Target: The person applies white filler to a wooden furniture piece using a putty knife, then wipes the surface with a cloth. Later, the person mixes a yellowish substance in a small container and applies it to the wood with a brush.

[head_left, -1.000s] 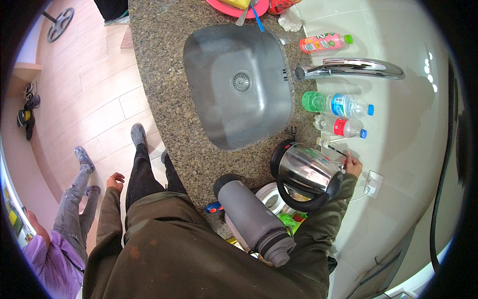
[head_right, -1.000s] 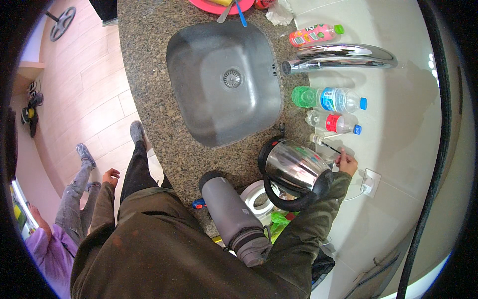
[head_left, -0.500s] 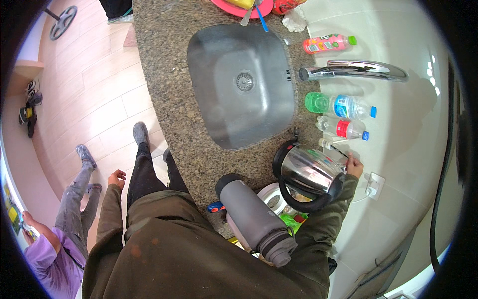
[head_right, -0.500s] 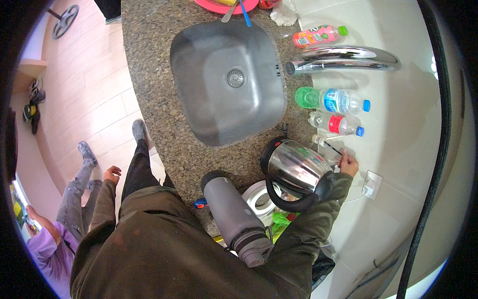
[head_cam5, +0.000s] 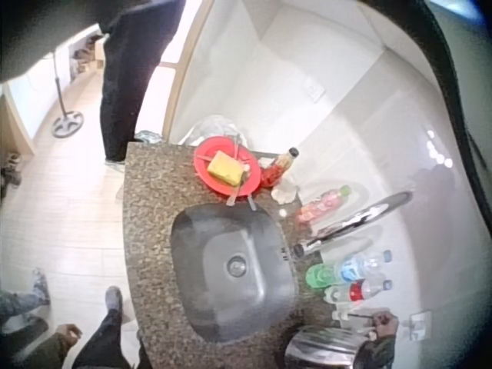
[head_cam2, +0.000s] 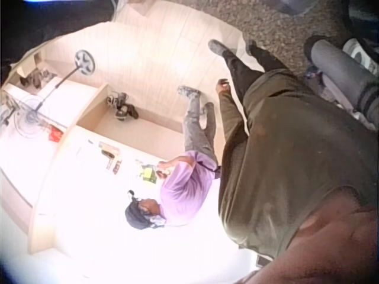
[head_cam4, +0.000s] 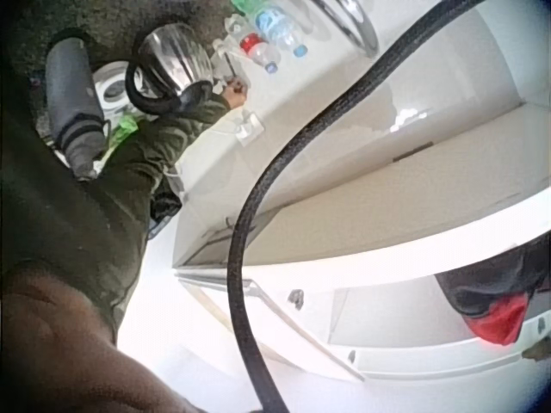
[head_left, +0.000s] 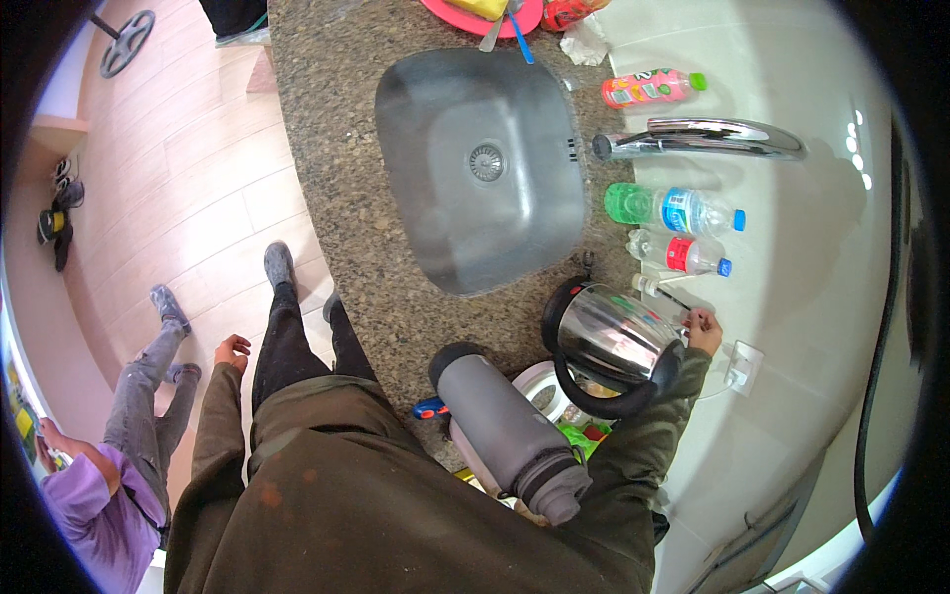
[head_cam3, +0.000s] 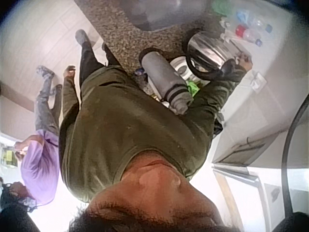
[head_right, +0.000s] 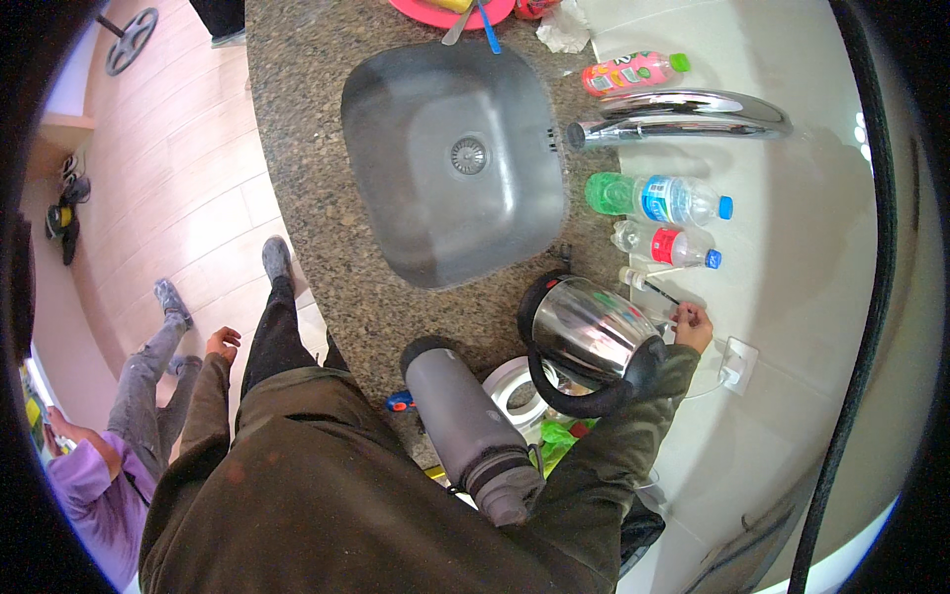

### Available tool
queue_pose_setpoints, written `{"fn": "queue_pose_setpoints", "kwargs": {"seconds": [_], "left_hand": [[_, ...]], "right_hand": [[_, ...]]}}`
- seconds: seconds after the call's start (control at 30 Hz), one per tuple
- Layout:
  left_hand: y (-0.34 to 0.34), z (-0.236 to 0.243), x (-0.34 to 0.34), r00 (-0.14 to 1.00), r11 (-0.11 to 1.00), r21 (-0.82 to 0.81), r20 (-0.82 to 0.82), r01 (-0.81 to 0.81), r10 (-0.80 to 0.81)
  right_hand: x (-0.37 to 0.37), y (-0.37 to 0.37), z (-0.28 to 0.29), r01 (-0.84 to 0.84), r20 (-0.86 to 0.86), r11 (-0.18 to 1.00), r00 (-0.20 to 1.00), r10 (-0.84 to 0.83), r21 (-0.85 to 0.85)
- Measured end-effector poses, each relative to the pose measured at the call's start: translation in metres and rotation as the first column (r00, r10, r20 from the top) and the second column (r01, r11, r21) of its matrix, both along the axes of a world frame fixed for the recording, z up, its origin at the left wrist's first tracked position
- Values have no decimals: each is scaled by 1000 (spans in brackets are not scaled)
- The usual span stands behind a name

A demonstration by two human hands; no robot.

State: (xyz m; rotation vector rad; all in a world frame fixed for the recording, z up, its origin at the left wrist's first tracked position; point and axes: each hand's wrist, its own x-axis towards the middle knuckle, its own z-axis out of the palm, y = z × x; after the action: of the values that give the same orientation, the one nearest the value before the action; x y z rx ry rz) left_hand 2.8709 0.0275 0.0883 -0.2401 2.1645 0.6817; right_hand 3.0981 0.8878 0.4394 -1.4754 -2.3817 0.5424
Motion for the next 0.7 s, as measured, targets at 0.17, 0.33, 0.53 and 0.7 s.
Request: {"fn": "queue_pose_setpoints", "kwargs": {"seconds": [0.17, 0.33, 0.53, 0.7], "left_hand": [[-5, -9, 6, 999, 999, 35, -50, 22, -20], [-1, -5, 3, 999, 999, 39, -43, 19, -17], [-3, -8, 5, 999, 999, 22, -42, 36, -35], [-13, -14, 14, 999, 1000, 4, -35, 31, -31]], "right_hand": [[5, -17, 15, 106, -90, 990, 991, -97, 92], [17, -21, 28, 118, -105, 985, 989, -105, 125], [23, -22, 26, 132, -128, 980, 985, -114, 148], [18, -23, 24, 117, -118, 979, 988, -98, 165]]}}
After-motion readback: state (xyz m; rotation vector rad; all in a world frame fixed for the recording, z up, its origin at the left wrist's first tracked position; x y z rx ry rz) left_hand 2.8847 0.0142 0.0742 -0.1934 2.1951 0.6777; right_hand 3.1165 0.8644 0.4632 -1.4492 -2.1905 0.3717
